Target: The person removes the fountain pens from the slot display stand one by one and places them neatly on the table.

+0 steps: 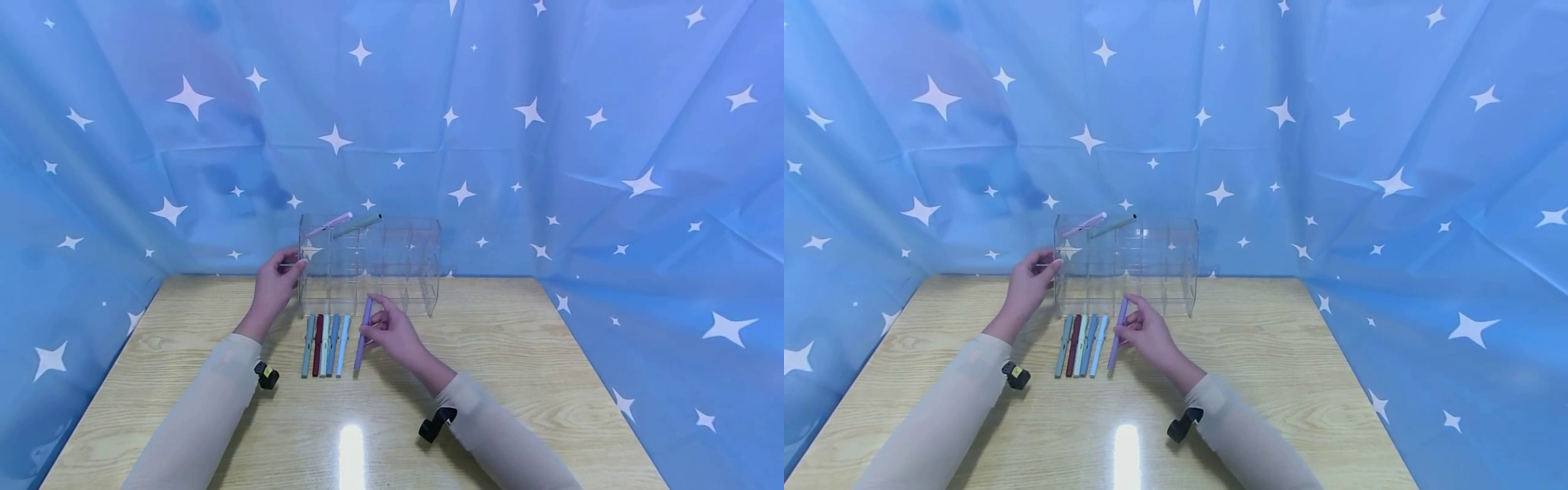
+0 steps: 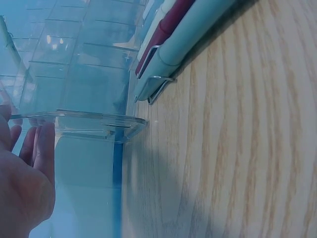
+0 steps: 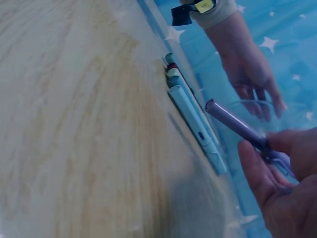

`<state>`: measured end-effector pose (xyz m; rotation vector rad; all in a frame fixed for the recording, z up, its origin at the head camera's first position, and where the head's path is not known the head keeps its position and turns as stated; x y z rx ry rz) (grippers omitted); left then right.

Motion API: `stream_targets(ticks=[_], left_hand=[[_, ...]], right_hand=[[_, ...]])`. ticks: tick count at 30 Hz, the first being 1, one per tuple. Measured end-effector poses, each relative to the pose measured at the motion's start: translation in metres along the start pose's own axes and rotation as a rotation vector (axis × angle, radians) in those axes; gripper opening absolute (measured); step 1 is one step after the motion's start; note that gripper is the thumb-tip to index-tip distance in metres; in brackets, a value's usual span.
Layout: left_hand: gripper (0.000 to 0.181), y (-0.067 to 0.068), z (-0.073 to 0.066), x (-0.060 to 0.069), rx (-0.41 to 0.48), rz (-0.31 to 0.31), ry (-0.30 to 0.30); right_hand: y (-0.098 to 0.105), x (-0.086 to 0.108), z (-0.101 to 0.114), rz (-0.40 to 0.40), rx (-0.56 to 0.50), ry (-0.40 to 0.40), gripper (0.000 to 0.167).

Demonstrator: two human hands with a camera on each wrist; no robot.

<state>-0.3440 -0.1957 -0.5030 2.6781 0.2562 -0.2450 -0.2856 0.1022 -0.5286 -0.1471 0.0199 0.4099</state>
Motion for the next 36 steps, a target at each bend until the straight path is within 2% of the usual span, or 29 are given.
stream_targets(ticks=[5, 12, 19, 25, 36], left_hand=[[0.05, -0.001, 0.001, 0.0, 0.002, 0.002, -0.001], [0.051, -0.001, 0.001, -0.001, -0.007, 0.003, -0.008], [0.051, 0.0, 0.002, -0.002, -0.008, 0.011, 0.004], [0.051, 0.0, 0.002, -0.001, -0.005, 0.005, 0.011], [0.05, -0.001, 0.002, -0.001, 0.008, 0.005, 0.008]], right_hand=[[-0.003, 0.0, -0.007, 0.011, -0.003, -0.022, 0.077], [-0.006, -0.003, -0.015, -0.024, 0.028, -0.06, 0.076], [-0.007, -0.009, -0.022, 0.012, 0.057, -0.11, 0.075], [-0.011, -0.011, -0.021, 0.019, 0.108, -0.163, 0.075], [-0.019, -0.011, -0.016, -0.037, 0.089, -0.221, 0.071]])
Point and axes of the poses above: each hand's wrist, its own x-axis away from the middle knuckle, its own y-axis out of the back of the hand, z = x × y, the point moved 1 cm from there along -x, towards the middle knuckle, and after that the axes turned 15 degrees about -x, right-handed, at the moved point
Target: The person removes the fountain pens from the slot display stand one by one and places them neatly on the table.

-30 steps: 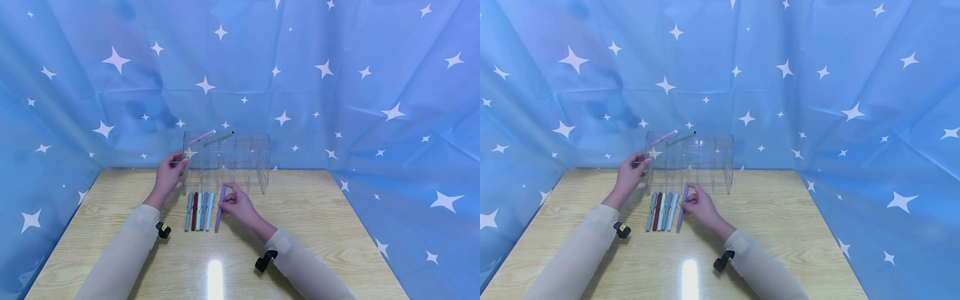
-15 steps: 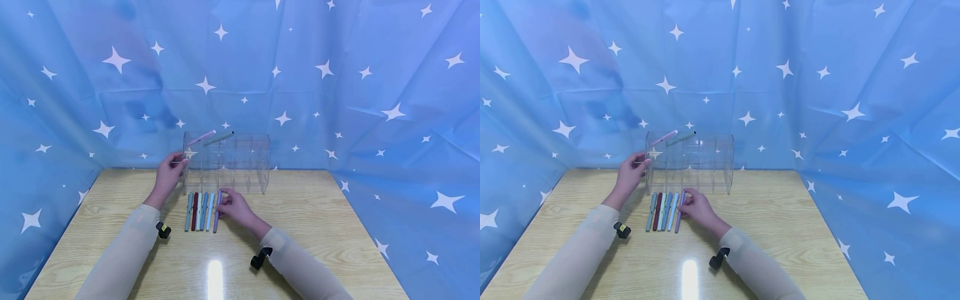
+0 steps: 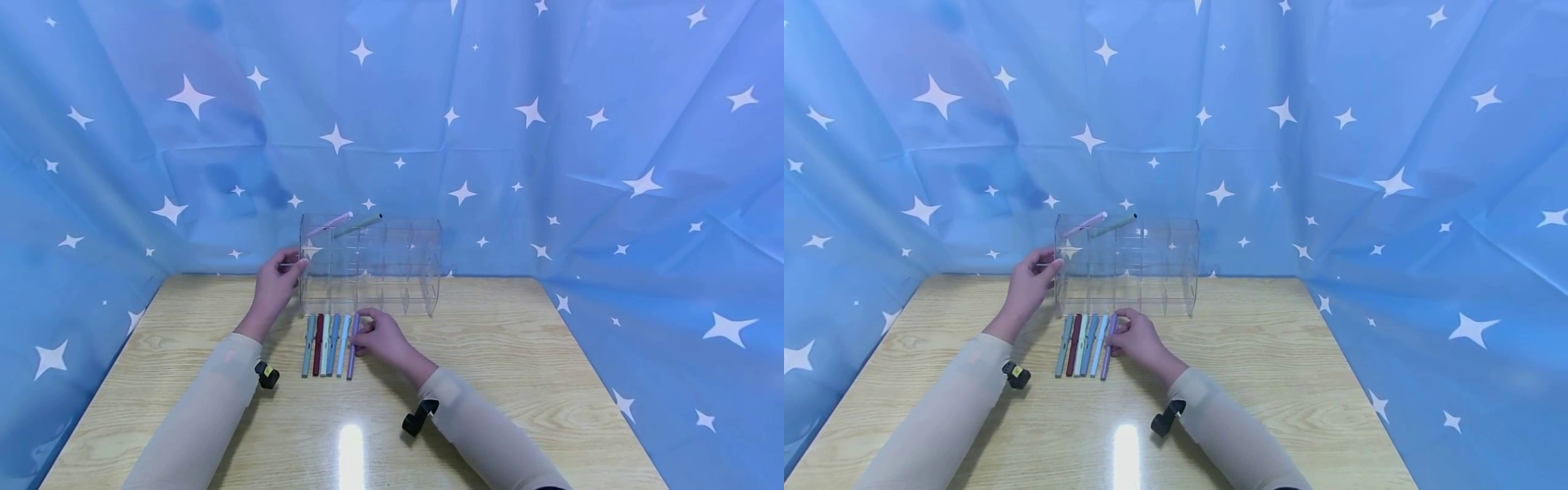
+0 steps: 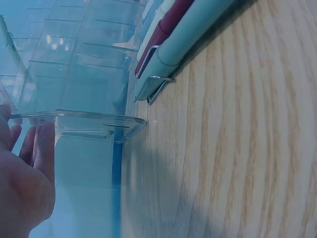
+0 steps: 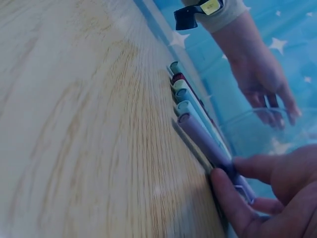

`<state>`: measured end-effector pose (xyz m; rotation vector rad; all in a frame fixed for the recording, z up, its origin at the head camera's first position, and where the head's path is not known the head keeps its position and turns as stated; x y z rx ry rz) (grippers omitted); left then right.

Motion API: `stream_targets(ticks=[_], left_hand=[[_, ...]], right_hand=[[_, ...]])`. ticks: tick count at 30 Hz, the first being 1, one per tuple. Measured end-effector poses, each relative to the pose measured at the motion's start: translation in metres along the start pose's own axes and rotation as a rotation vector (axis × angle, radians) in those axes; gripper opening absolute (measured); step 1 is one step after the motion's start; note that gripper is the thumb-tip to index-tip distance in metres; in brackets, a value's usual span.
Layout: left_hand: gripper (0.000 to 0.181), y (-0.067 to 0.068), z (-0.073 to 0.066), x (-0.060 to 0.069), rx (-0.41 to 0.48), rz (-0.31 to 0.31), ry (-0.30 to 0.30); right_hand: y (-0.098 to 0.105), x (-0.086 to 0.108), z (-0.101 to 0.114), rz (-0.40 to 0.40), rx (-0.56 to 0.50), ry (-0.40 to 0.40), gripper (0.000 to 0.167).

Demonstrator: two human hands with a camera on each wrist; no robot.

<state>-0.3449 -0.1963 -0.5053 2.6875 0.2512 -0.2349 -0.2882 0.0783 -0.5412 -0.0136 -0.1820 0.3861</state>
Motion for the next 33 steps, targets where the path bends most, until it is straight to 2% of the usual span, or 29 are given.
stream_targets(ticks=[17, 27, 33], left_hand=[[0.051, 0.0, -0.001, 0.001, 0.011, -0.002, -0.007], [0.052, 0.0, -0.001, 0.001, 0.023, 0.007, 0.004], [0.052, 0.0, 0.0, 0.001, 0.017, 0.007, 0.011]], right_hand=[[-0.009, 0.0, 0.005, -0.08, 0.094, -0.016, 0.073], [-0.011, 0.0, 0.002, -0.087, 0.07, 0.008, 0.072], [-0.01, 0.0, -0.002, -0.105, 0.05, 0.019, 0.064]])
Point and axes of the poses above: each hand's wrist, its own x-axis away from the middle knuckle, its own y-axis out of the back of the hand, z = x × y, the point moved 1 cm from there along -x, towards the middle knuckle, and after that the axes turned 15 degrees about -x, right-handed, at the moved point
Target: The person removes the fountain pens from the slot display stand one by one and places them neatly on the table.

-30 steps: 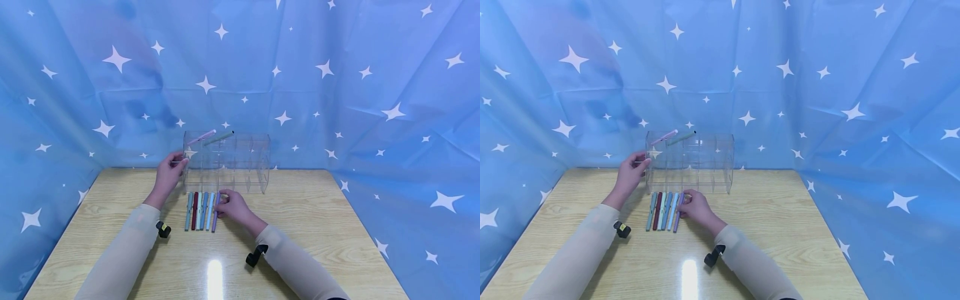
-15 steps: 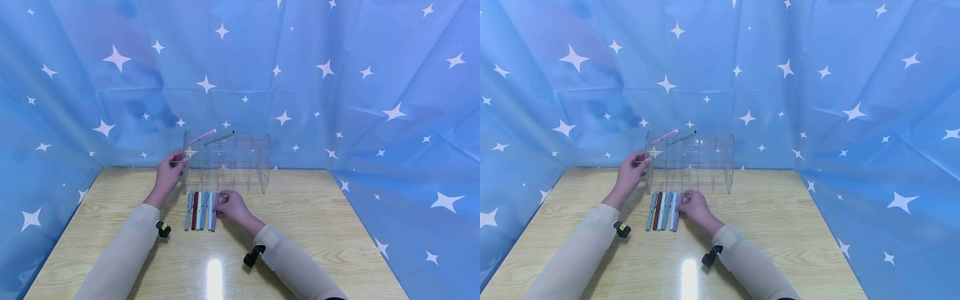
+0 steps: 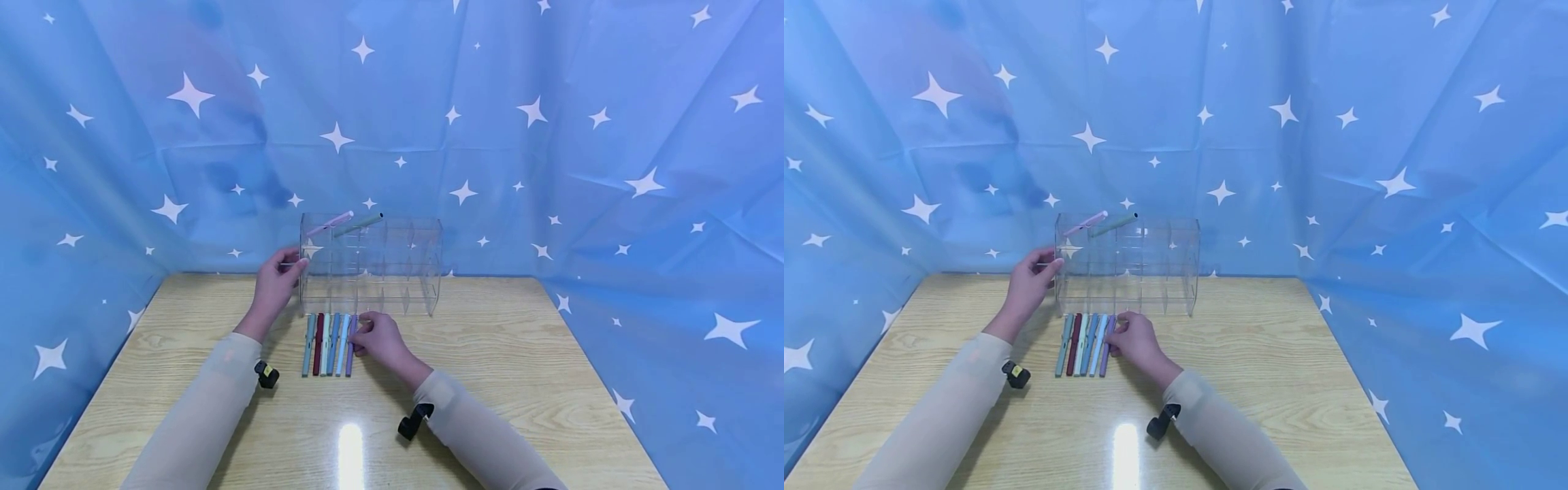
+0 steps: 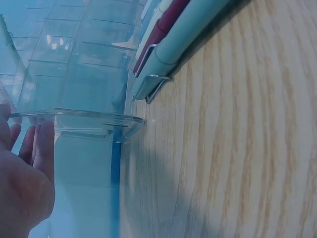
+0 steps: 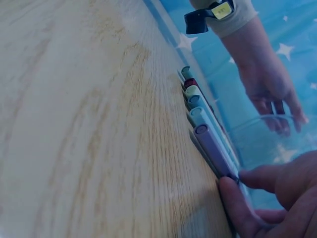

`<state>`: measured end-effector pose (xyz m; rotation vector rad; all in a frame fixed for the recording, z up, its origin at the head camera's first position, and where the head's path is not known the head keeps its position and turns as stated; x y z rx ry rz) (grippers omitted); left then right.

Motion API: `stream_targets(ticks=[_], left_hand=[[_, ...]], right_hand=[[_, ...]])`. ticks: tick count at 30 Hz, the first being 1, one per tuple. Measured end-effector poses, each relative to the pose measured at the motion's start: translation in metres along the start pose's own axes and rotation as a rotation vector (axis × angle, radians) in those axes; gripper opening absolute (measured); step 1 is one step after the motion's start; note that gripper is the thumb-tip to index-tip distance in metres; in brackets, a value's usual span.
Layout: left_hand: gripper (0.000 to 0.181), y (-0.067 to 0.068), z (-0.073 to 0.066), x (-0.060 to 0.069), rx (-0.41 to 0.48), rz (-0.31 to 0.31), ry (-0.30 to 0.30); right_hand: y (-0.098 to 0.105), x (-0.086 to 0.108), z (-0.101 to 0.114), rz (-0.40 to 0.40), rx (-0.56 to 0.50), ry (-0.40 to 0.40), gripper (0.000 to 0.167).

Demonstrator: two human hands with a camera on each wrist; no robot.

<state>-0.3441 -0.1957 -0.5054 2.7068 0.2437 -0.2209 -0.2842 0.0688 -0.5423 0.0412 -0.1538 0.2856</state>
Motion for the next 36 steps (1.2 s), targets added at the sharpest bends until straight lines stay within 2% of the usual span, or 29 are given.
stream_targets(ticks=[6, 11, 18, 24, 29, 36], left_hand=[[0.049, 0.0, 0.0, 0.0, 0.0, -0.005, -0.001], [0.051, 0.0, 0.001, 0.0, -0.012, -0.011, -0.009], [0.051, 0.0, 0.0, 0.001, -0.022, -0.01, -0.009], [0.051, 0.0, 0.001, 0.001, -0.028, -0.015, -0.007], [0.051, 0.0, 0.0, 0.001, -0.024, -0.013, -0.006], [0.053, 0.0, -0.002, 0.002, -0.004, 0.002, 0.001]], right_hand=[[0.002, 0.001, 0.0, -0.007, 0.001, 0.004, 0.062], [0.007, 0.002, 0.005, -0.029, 0.014, 0.051, 0.054], [0.017, 0.001, 0.023, -0.077, 0.029, 0.184, 0.041], [0.029, -0.002, 0.051, -0.128, 0.04, 0.325, 0.03], [0.038, -0.01, 0.08, -0.199, 0.079, 0.447, 0.036], [0.045, -0.025, 0.108, -0.263, 0.034, 0.502, 0.052]])
Point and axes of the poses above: each hand's wrist, its own x-axis away from the middle knuckle, its own y-axis out of the back of the hand, z = x × y, the point moved 1 cm from there along -x, towards the middle knuckle, and after that the axes turned 15 degrees about -x, right-handed, at the moved point
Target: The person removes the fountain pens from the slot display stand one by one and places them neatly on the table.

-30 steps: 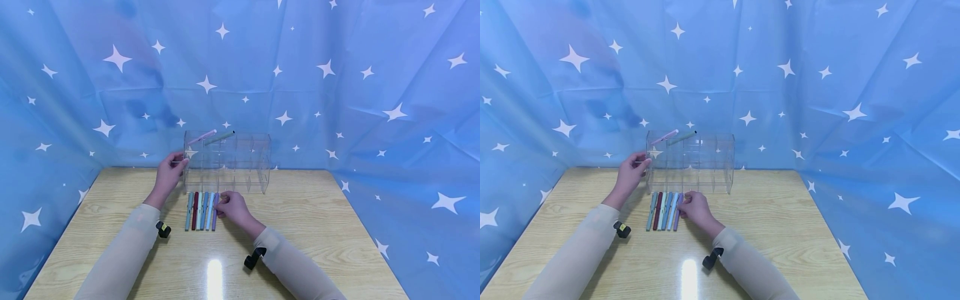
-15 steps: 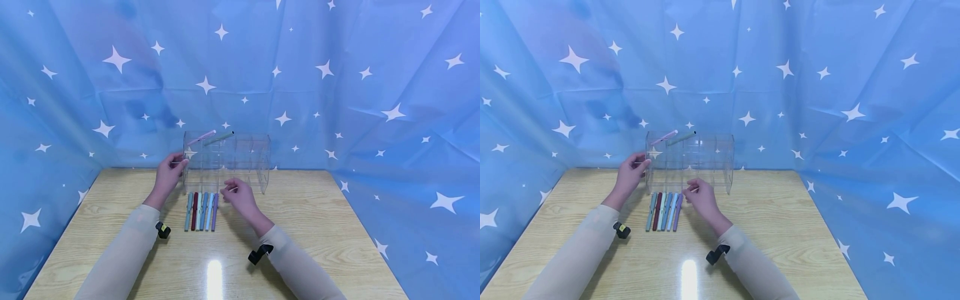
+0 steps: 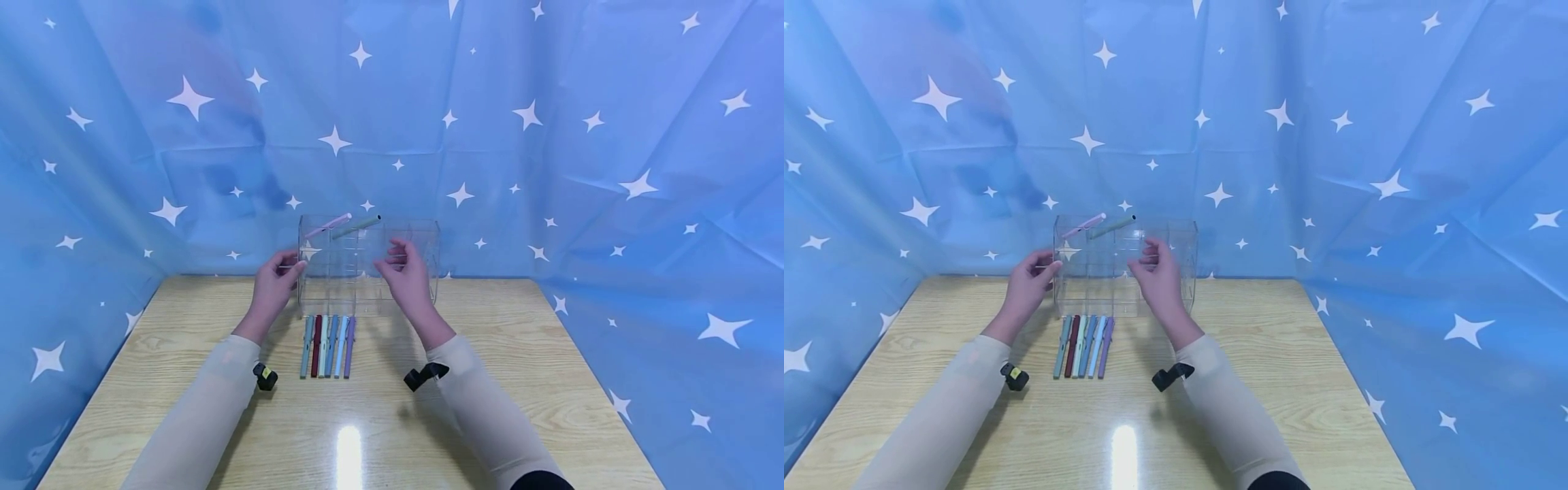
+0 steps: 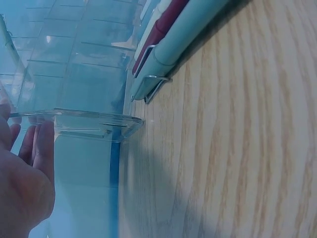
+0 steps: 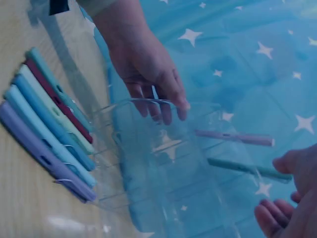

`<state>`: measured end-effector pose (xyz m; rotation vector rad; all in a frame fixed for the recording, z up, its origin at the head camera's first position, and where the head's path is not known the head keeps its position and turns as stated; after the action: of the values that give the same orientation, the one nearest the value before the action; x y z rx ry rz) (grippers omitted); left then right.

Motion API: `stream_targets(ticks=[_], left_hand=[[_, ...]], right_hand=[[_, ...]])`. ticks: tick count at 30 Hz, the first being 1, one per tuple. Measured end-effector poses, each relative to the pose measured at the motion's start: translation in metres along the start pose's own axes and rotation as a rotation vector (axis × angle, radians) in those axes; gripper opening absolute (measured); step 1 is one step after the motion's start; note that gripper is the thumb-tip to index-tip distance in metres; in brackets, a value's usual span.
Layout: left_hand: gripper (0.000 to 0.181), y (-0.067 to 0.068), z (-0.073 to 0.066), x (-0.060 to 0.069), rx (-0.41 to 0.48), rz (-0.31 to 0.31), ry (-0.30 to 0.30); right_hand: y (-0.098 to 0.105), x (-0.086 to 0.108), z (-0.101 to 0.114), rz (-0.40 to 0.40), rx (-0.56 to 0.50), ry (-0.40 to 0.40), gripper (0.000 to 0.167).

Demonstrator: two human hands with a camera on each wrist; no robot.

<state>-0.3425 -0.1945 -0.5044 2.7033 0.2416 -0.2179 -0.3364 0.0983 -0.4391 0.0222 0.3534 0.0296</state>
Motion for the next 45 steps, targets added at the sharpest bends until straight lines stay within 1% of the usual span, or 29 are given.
stream_targets(ticks=[4, 8, 15, 19, 24, 28, 31, 34, 40, 43, 45], left_hand=[[0.053, 0.0, 0.001, 0.0, -0.003, 0.001, 0.007], [0.053, -0.001, 0.001, 0.001, -0.01, -0.012, 0.009], [0.052, -0.001, 0.001, 0.001, -0.006, -0.028, 0.007], [0.053, -0.001, 0.002, 0.0, -0.005, -0.032, 0.004], [0.055, -0.002, 0.003, -0.001, -0.007, -0.031, 0.0], [0.054, -0.002, 0.003, 0.0, -0.004, -0.029, 0.004], [0.053, -0.001, 0.003, 0.0, 0.003, -0.028, 0.008], [0.053, -0.002, 0.003, 0.0, 0.009, -0.025, 0.012], [0.051, -0.001, 0.003, -0.001, 0.005, -0.026, 0.017], [0.051, -0.001, 0.004, -0.001, -0.002, -0.028, 0.014], [0.051, -0.001, 0.003, -0.001, -0.004, -0.029, 0.014]], right_hand=[[-0.007, -0.013, 0.003, -0.048, -0.029, 0.056, 0.056], [-0.016, -0.023, 0.005, -0.098, -0.053, 0.116, 0.059], [-0.033, -0.035, -0.002, -0.161, -0.058, 0.185, 0.06], [-0.04, -0.037, -0.005, -0.186, -0.053, 0.194, 0.056], [-0.048, -0.039, -0.007, -0.218, -0.04, 0.187, 0.05], [-0.054, -0.042, -0.008, -0.234, -0.042, 0.216, 0.051], [-0.06, -0.045, -0.01, -0.258, -0.013, 0.244, 0.052], [-0.065, -0.046, -0.014, -0.298, 0.033, 0.258, 0.052], [-0.074, -0.049, -0.016, -0.382, 0.087, 0.267, 0.051], [-0.078, -0.051, -0.016, -0.406, 0.12, 0.272, 0.052], [-0.08, -0.052, -0.016, -0.423, 0.16, 0.273, 0.052]])
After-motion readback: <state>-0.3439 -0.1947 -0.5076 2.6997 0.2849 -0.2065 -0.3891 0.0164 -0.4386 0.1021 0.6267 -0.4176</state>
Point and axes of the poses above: each hand's wrist, its own x-axis away from the middle knuckle, its own y-axis out of the back of the hand, z = x × y, the point moved 1 cm from there along -x, towards the middle knuckle, and after that the axes turned 15 degrees about -x, right-handed, at the moved point
